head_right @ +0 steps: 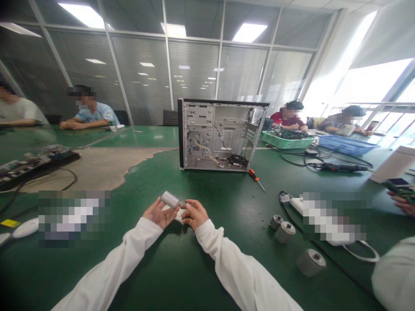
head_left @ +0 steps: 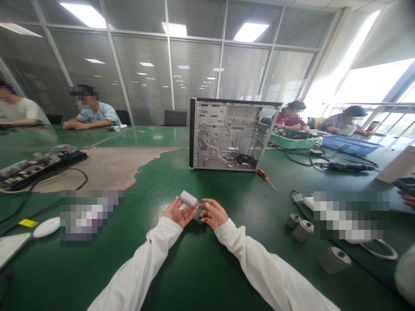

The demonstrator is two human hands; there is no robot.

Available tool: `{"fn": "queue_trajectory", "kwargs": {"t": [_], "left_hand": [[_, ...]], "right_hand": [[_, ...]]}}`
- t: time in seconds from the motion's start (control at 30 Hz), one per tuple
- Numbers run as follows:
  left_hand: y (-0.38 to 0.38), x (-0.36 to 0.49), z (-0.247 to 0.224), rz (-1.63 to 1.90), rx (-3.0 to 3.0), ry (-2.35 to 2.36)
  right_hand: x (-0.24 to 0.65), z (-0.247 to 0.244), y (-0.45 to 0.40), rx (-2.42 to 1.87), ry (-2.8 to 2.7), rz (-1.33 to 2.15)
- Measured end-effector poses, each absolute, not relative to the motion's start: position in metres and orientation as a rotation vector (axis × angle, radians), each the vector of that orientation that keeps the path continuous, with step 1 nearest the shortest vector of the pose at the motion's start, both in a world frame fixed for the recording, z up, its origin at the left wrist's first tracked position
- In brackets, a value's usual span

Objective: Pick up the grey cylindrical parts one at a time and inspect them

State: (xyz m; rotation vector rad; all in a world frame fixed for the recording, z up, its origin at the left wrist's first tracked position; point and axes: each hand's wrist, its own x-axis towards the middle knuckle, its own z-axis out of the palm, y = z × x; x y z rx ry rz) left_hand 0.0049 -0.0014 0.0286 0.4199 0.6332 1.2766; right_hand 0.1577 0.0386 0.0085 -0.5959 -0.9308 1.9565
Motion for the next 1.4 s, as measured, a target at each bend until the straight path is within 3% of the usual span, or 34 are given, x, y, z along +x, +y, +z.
{"fn": "queue_trajectory", "kwargs": {"t": [0.47, 0.73, 1.0, 1.4], "left_hand": [[-0.005, 0.006, 0.03, 1.161, 0.454, 0.573], [0.0, 0.013, 0.025, 1.449, 0.528, 0.812], [0.0, 0.024, 0.021, 1.756, 0.97, 1.11], [-0.018, 0.029, 0.042, 1.71, 1.937, 1.414]], "right_hand": [[0.159, 0.01, 0.038, -0.57, -0.962, 1.98], [0.159, 0.009, 0.039, -0.579, -0.968, 1.971], [0.159, 0.006, 0.04, -0.573, -0.946, 1.979], [0.159, 0.011, 0.038, -0.625, -0.961, 1.993]]}}
